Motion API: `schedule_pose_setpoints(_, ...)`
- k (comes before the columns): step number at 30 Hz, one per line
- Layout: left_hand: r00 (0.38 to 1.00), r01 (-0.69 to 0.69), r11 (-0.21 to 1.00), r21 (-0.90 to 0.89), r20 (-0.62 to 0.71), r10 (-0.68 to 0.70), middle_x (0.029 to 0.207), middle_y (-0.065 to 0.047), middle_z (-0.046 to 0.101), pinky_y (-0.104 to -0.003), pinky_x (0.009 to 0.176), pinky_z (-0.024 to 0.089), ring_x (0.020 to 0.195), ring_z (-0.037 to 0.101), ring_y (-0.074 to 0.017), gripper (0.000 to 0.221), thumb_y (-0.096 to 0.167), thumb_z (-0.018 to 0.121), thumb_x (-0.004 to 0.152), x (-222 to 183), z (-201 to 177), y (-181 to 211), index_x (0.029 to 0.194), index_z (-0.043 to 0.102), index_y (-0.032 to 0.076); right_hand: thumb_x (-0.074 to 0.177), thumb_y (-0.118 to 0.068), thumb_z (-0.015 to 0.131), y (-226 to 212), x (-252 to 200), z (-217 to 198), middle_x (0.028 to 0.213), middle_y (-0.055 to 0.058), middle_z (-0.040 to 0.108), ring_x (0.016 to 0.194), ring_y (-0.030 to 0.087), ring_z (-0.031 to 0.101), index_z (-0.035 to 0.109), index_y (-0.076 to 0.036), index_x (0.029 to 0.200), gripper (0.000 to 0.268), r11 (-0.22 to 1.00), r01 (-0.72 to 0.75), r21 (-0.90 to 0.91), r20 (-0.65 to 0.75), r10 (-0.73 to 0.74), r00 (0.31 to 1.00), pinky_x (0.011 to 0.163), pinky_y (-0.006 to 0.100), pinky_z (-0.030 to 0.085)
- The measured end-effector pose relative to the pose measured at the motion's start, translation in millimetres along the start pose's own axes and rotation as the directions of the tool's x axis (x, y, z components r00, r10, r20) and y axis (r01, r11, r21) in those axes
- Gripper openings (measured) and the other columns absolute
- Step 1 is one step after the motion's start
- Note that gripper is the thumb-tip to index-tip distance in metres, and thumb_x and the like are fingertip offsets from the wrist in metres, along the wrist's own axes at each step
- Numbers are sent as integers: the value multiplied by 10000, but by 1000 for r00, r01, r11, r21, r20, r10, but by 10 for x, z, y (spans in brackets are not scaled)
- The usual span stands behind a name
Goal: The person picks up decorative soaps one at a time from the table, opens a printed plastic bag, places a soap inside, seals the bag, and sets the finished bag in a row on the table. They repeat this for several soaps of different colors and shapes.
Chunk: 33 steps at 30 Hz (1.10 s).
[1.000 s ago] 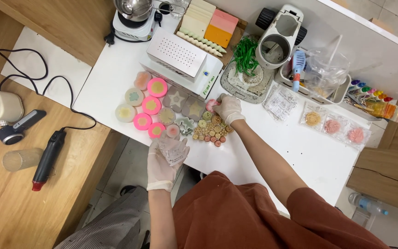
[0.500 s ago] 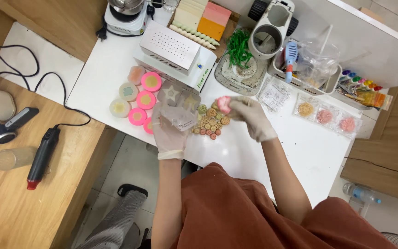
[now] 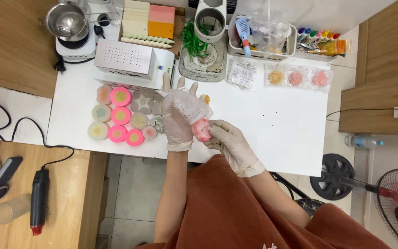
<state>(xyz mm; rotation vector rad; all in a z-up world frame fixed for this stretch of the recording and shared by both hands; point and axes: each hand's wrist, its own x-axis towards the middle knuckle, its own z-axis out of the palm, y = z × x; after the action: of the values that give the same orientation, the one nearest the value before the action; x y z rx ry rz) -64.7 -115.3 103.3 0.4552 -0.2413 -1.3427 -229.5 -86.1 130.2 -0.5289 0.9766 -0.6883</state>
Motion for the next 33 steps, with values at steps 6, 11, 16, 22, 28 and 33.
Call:
schedule_pose_setpoints(6, 1000, 25, 999, 35, 1, -25, 1630, -147, 367, -599, 1082, 465, 1411, 487, -389, 861, 459, 648, 894, -30, 175, -60, 1637, 246, 291, 983, -153, 647, 68, -39, -87, 987, 95, 736, 807, 139, 691, 647, 3, 1227, 290, 984, 153, 92, -76, -146, 986, 769, 305, 569)
schedule_pose_setpoints(11, 1000, 28, 1000, -11, 10, -27, 1598, -135, 415, -623, 1097, 440, 1412, 481, -390, 838, 454, 637, 896, -41, 145, -134, 1632, 272, 288, 984, -131, 633, 24, -163, 23, 1010, 116, 729, 833, 154, 701, 624, 20, 1246, 303, 969, 234, 77, -133, -222, 966, 816, 317, 578)
schedule_pose_setpoints(16, 998, 38, 998, -58, 49, -35, 1594, -126, 419, -632, 1133, 418, 1426, 469, -377, 789, 422, 601, 909, -101, 274, -158, 1625, 300, 284, 1011, -104, 624, 68, -198, 55, 1039, 127, 711, 843, 165, 687, 618, 43, 1273, 301, 947, 287, 145, -130, -269, 954, 846, 329, 577)
schedule_pose_setpoints(22, 997, 71, 988, -135, 38, -66, 1584, -122, 407, -652, 1138, 401, 1426, 462, -396, 743, 393, 553, 910, -133, 364, -211, 1610, 341, 265, 961, -56, 636, 61, -258, 102, 1108, 132, 719, 936, 178, 715, 610, 59, 1292, 351, 950, 279, 139, -180, -253, 951, 902, 334, 589)
schedule_pose_setpoints(28, 985, 174, 953, -249, 64, -163, 1618, -112, 363, -668, 1155, 377, 1453, 436, -386, 712, 408, 543, 920, -171, 446, -306, 1596, 359, 280, 884, 34, 673, 210, -185, -115, 1098, 122, 718, 962, 169, 716, 608, 33, 1274, 396, 913, 382, 145, -236, -343, 909, 904, 312, 602)
schedule_pose_setpoints(33, 956, 292, 906, -305, 95, -276, 1644, -149, 333, -677, 1171, 340, 1489, 380, -390, 684, 428, 530, 957, -243, 593, -449, 1601, 344, 294, 868, 41, 761, 258, -117, -277, 967, 50, 665, 893, 98, 653, 563, 17, 1202, 389, 821, 570, -40, -301, -554, 776, 863, 251, 572)
